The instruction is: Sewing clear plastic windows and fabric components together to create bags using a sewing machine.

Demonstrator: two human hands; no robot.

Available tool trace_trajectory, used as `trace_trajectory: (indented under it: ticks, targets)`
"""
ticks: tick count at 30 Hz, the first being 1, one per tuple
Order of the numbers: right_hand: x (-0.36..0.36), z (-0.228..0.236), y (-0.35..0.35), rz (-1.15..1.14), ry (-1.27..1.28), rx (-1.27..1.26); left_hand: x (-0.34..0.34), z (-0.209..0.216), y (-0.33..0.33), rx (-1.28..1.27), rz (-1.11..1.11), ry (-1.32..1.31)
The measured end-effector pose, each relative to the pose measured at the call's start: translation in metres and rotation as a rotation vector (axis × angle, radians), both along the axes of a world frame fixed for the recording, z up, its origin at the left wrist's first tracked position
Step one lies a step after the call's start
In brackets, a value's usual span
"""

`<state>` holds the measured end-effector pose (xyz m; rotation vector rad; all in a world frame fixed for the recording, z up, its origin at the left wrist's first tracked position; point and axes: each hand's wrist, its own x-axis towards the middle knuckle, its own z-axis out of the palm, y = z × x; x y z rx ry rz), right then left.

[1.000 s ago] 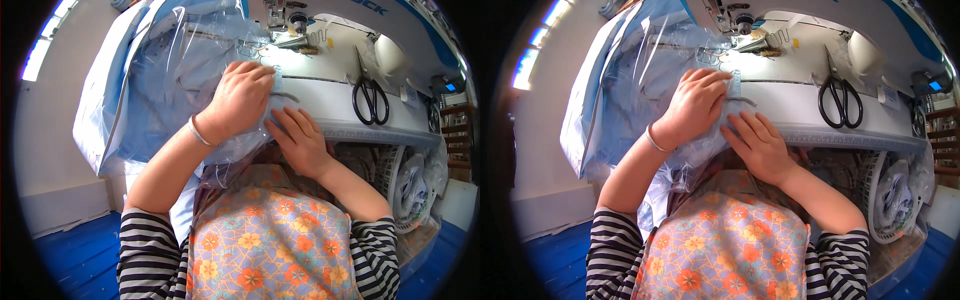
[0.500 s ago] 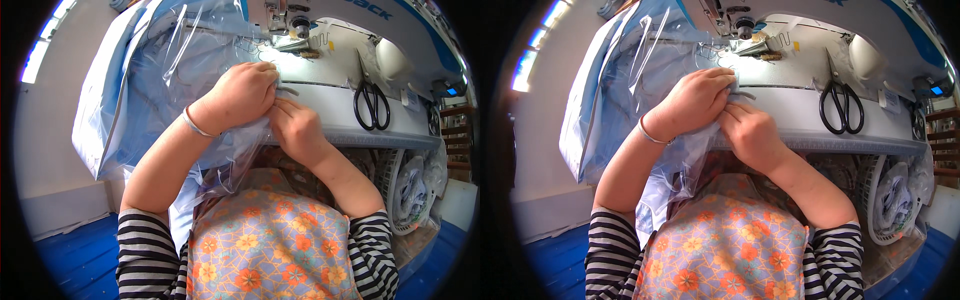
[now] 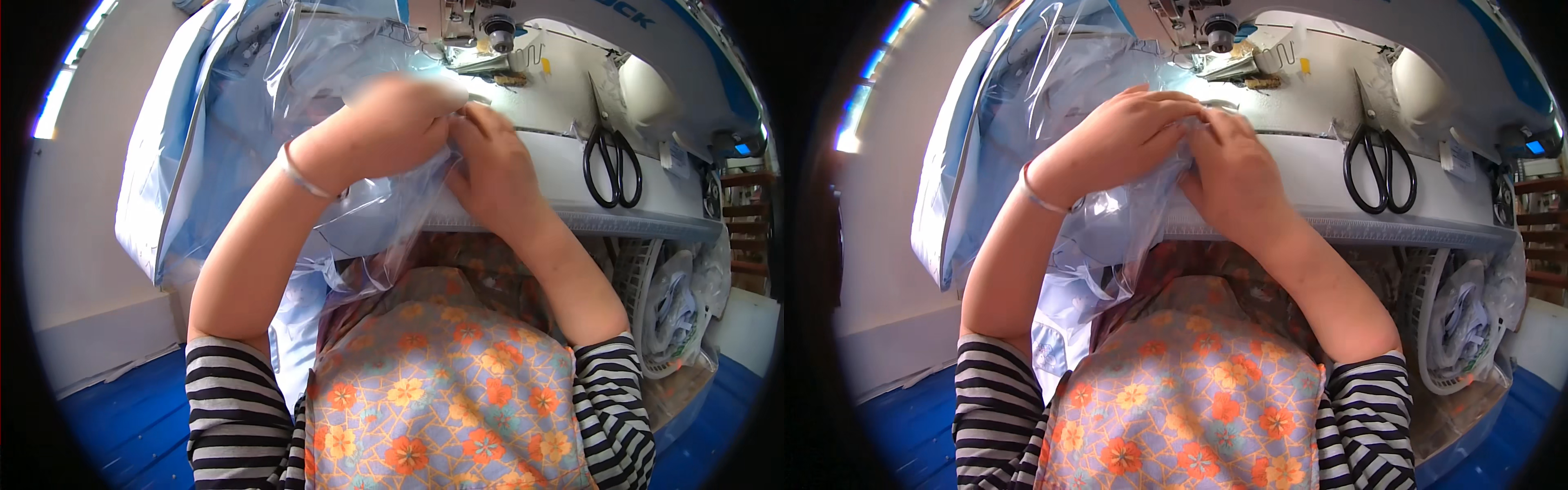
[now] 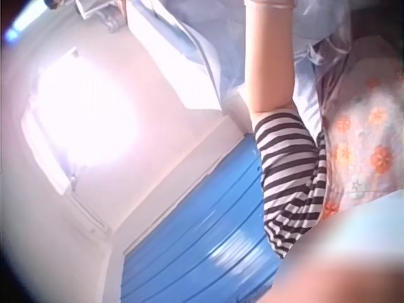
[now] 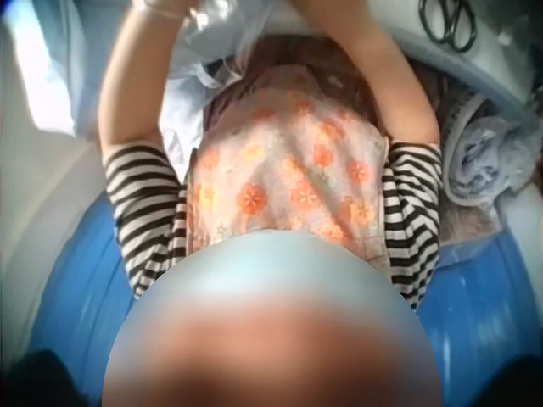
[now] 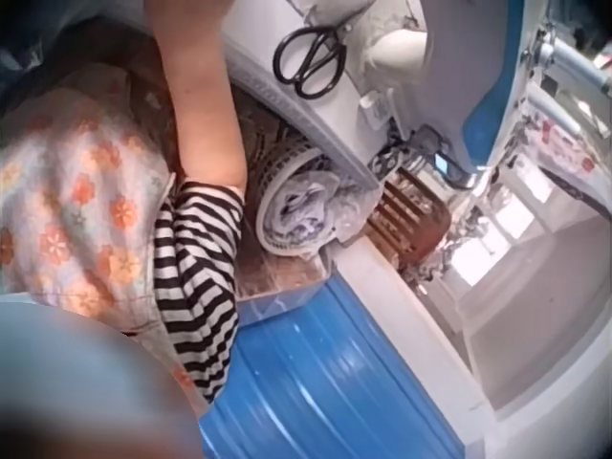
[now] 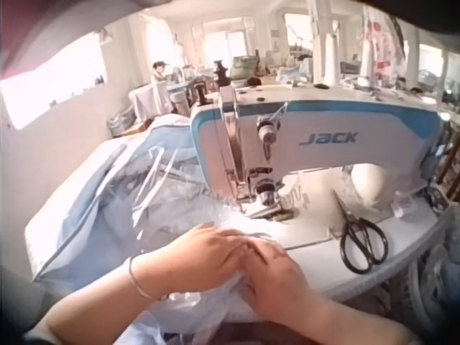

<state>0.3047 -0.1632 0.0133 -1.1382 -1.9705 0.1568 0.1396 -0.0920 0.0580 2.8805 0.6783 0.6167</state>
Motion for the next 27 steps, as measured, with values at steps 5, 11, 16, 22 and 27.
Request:
trace_trajectory:
  ticks: [5, 11, 16, 22, 27]
  targets:
    - [-0.010, -0.007, -0.030, -0.116, -0.013, -0.090, -0.003, -0.004, -0.019, -0.091, 0.112, -0.061]
    - [-0.020, -0.014, -0.092, 0.223, 1.156, -0.913, 0.000, 0.004, -0.026, -0.054, 0.144, 0.013]
    - [-0.019, -0.020, -0.058, 0.319, 1.641, -0.780, 0.013, 0.015, -0.022, -0.097, 0.214, 0.154]
    - [-0.015, -0.004, 0.002, 0.183, 1.577, -0.832, 0.024, 0.021, 0.009, -0.145, 0.190, 0.452]
    - [-0.012, -0.010, 0.006, 0.315, 1.535, -1.190, 0.024, 0.020, 0.027, -0.129, 0.187, 0.467]
